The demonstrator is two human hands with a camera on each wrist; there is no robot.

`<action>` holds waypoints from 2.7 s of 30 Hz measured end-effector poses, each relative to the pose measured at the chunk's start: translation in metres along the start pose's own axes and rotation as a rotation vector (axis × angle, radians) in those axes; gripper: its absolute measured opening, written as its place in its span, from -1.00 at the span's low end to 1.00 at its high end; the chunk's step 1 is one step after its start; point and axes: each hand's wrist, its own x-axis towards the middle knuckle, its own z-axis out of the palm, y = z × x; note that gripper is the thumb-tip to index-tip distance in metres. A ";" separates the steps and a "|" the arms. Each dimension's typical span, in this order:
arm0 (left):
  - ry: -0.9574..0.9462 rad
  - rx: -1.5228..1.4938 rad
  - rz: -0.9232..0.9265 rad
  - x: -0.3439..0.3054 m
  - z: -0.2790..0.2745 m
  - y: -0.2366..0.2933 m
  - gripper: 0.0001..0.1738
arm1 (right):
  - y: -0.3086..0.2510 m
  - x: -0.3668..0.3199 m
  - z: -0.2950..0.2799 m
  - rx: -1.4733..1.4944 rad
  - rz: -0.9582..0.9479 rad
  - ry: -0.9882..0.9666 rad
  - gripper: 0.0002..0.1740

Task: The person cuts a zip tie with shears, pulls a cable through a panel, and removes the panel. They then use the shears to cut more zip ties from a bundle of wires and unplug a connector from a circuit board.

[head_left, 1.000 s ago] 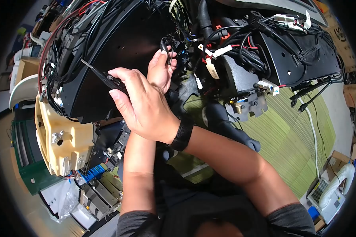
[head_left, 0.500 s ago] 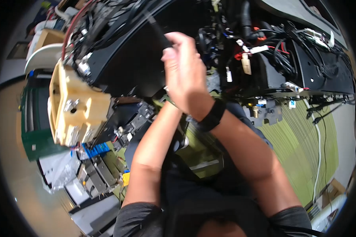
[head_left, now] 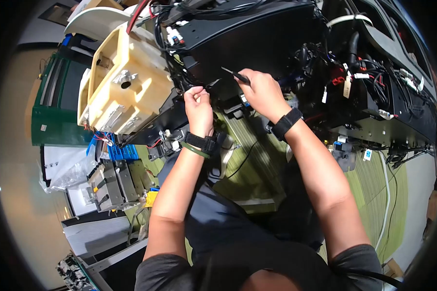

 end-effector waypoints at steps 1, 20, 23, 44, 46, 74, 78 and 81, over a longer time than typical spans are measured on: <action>-0.012 0.006 0.007 0.006 -0.008 -0.009 -0.82 | 0.003 0.000 0.010 -0.037 -0.078 0.035 -0.78; -0.298 -0.154 -0.098 0.044 -0.027 -0.020 -0.63 | -0.001 0.014 0.066 -0.151 -0.053 0.204 -0.70; -0.325 -0.183 -0.152 0.043 -0.030 -0.012 -0.62 | 0.006 0.012 0.073 -0.191 -0.077 0.151 -0.72; -0.361 -0.191 -0.212 0.043 -0.035 -0.025 -0.52 | -0.001 0.016 0.090 -0.161 -0.027 0.216 -0.63; -0.367 -0.187 -0.211 0.042 -0.033 -0.030 -0.51 | -0.002 0.017 0.089 -0.230 -0.044 0.215 -0.61; -0.391 -0.174 -0.188 0.043 -0.037 -0.031 -0.60 | -0.018 0.010 0.099 -0.120 -0.126 -0.085 -0.72; -0.409 -0.215 -0.234 0.041 -0.039 -0.023 -0.60 | -0.014 0.015 0.109 -0.140 -0.129 0.023 -0.67; -0.349 -0.231 -0.172 0.041 -0.038 -0.025 -0.61 | -0.017 0.016 0.117 -0.257 -0.087 0.119 -0.67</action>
